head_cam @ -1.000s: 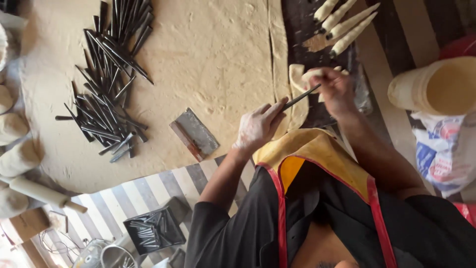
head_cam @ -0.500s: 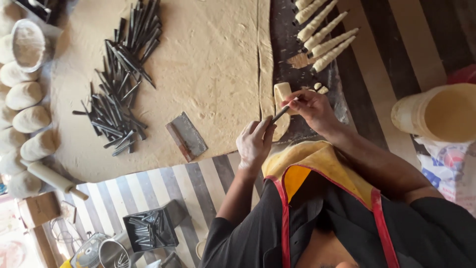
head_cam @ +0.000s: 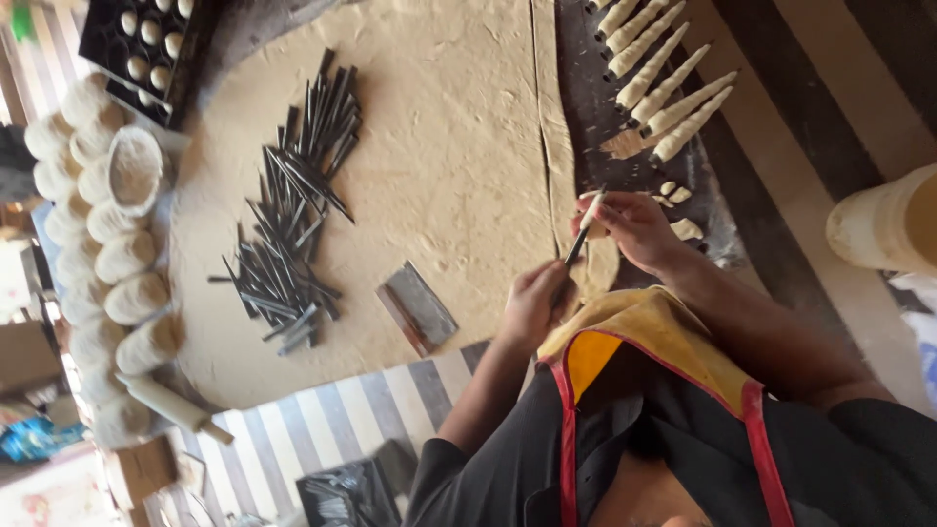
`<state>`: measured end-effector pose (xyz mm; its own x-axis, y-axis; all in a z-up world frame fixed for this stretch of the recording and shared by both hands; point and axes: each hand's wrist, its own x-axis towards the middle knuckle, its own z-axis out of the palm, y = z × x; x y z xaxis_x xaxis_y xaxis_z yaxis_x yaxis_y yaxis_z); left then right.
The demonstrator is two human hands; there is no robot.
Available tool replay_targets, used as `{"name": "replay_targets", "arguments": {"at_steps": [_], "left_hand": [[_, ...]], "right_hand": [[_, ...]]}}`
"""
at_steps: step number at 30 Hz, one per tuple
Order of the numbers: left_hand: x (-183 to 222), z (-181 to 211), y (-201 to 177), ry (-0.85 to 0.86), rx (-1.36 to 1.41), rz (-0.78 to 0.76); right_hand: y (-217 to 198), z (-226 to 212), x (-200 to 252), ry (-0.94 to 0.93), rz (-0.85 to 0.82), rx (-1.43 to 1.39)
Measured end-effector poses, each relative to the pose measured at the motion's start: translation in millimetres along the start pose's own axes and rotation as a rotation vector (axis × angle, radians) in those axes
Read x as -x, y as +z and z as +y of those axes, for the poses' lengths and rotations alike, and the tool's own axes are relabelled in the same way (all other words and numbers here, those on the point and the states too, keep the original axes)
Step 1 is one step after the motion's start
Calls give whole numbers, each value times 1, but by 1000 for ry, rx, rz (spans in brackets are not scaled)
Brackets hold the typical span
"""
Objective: The person is cutting strips of dough and wrapping them around metal cone molds to form pastry shells.
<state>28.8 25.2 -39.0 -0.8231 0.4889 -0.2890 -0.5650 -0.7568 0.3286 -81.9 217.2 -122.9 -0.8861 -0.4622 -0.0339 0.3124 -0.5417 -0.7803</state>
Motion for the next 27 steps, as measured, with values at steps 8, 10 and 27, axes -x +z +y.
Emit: {"name": "replay_targets", "arguments": {"at_steps": [8, 10, 27], "left_hand": [[-3, 19, -20, 233, -1270, 551], [-7, 28, -3, 443, -1364, 451], [-25, 16, -43, 692, -1367, 381]], "right_hand": [[8, 12, 2, -28, 3, 32], [11, 9, 2, -10, 30, 97], [-7, 30, 6, 5, -44, -24]]}}
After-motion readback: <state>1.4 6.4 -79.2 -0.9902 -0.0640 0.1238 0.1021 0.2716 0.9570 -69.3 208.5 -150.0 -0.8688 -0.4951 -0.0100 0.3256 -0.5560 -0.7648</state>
